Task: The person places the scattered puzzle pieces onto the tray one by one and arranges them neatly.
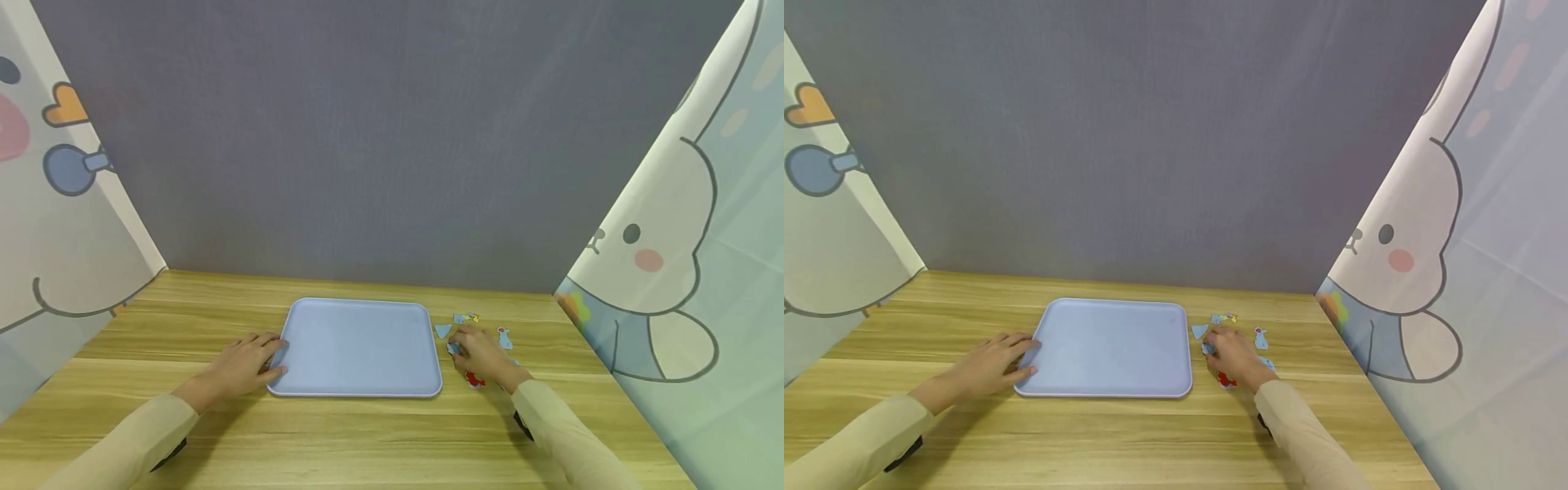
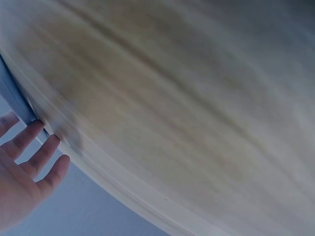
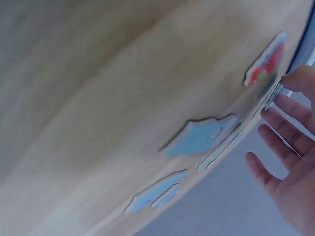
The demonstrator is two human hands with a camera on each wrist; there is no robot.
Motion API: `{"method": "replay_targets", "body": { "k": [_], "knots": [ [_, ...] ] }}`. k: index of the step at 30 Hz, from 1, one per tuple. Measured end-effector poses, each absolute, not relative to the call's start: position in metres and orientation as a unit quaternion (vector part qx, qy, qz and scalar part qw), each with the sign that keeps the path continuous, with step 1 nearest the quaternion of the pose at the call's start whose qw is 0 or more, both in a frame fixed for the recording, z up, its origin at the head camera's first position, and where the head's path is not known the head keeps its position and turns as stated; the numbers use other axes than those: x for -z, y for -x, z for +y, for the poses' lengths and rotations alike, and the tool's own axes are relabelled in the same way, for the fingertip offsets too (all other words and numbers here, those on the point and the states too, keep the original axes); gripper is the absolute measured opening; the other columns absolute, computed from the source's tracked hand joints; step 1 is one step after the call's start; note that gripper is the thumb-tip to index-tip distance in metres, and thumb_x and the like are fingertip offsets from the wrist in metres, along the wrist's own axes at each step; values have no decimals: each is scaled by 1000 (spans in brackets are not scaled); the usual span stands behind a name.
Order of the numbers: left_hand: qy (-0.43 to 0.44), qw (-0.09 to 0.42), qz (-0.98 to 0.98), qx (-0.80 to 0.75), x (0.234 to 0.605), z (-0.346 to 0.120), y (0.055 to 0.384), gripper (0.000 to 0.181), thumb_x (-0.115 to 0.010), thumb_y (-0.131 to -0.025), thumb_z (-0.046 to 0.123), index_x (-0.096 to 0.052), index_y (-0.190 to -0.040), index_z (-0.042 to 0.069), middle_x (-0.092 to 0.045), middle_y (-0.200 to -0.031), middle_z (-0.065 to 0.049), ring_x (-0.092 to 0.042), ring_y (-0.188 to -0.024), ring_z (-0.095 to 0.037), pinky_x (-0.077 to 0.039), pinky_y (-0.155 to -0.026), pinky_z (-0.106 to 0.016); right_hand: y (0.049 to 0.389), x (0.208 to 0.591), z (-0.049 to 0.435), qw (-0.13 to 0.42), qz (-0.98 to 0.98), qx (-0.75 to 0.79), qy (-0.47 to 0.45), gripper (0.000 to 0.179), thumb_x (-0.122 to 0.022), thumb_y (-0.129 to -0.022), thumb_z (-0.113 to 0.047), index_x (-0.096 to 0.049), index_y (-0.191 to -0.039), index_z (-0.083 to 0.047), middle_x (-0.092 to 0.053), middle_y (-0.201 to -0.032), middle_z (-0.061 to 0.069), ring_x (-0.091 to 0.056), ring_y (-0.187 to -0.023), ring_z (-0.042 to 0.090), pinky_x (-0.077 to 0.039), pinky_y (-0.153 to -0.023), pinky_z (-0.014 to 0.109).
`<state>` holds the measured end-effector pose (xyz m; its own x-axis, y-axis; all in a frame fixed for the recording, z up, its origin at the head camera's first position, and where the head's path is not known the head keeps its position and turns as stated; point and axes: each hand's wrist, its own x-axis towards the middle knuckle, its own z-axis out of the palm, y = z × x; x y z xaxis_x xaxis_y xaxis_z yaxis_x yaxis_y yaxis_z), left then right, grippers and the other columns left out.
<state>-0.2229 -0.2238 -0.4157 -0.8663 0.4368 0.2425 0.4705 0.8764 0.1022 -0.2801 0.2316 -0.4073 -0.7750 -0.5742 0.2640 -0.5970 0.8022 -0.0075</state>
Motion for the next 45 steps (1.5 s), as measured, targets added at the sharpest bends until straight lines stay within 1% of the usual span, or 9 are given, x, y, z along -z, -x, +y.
{"method": "replay_targets", "body": {
  "k": [4, 10, 14, 21, 26, 31, 33, 42, 45],
  "knots": [
    [236, 107, -962, 80, 416, -224, 223, 50, -60, -85, 42, -57, -121, 8, -54, -125, -17, -53, -109, -40, -45, -82, -63, 281, 403, 230, 130, -940, -48, -312, 20, -70, -77, -18, -68, -97, -11, -64, -100, 3, -60, -84, 18, -52, -65, 30],
    [237, 107, -962, 79, 416, -224, 224, 50, -60, -85, 42, -57, -121, 8, -54, -125, -17, -53, -109, -41, -44, -82, -63, 282, 396, 227, 119, -944, -58, -303, 24, -69, -77, -18, -66, -98, -8, -63, -102, 7, -62, -88, 24, -53, -73, 40],
    [237, 108, -962, 80, 416, -225, 224, 50, -61, -85, 42, -58, -120, 8, -54, -125, -17, -53, -109, -41, -45, -82, -62, 284, 395, 223, 120, -946, -52, -296, 26, -71, -75, -20, -66, -98, -10, -63, -101, 5, -61, -88, 22, -53, -72, 39],
    [238, 113, -962, 72, 416, -225, 225, 50, -61, -84, 43, -58, -120, 8, -55, -124, -16, -54, -108, -39, -46, -81, -61, 286, 392, 215, 116, -943, -63, -305, 27, -70, -76, -22, -67, -100, -10, -63, -105, 5, -59, -96, 22, -54, -73, 35],
    [239, 113, -962, 72, 416, -224, 225, 49, -61, -84, 42, -58, -120, 8, -55, -124, -16, -54, -109, -39, -46, -80, -61, 287, 388, 206, 100, -942, -78, -312, 26, -68, -79, -23, -67, -102, -11, -62, -106, 4, -57, -97, 20, -52, -75, 35],
    [237, 105, -963, 70, 414, -224, 225, 49, -61, -84, 41, -57, -121, 8, -54, -125, -17, -53, -109, -39, -45, -81, -62, 288, 387, 196, 106, -940, -76, -317, 23, -68, -79, -23, -68, -100, -12, -62, -103, 3, -58, -95, 19, -52, -73, 35],
    [237, 103, -964, 69, 414, -224, 225, 50, -61, -84, 41, -57, -121, 8, -54, -125, -17, -53, -109, -39, -45, -81, -62, 289, 387, 192, 114, -937, -74, -322, 22, -69, -78, -23, -69, -98, -12, -63, -100, 2, -58, -92, 17, -52, -71, 33],
    [241, 104, -963, 68, 415, -225, 226, 50, -60, -85, 43, -57, -121, 8, -54, -125, -16, -53, -109, -38, -46, -81, -61, 294, 391, 173, 119, -929, -70, -344, 22, -69, -77, -23, -69, -96, -13, -63, -101, 1, -58, -96, 20, -52, -78, 39],
    [240, 102, -963, 68, 415, -225, 226, 50, -60, -85, 43, -57, -121, 9, -54, -125, -15, -53, -109, -38, -46, -81, -61, 295, 391, 166, 121, -925, -61, -355, 22, -68, -77, -25, -69, -96, -14, -63, -99, -1, -57, -95, 18, -51, -77, 39]
  ]
}}
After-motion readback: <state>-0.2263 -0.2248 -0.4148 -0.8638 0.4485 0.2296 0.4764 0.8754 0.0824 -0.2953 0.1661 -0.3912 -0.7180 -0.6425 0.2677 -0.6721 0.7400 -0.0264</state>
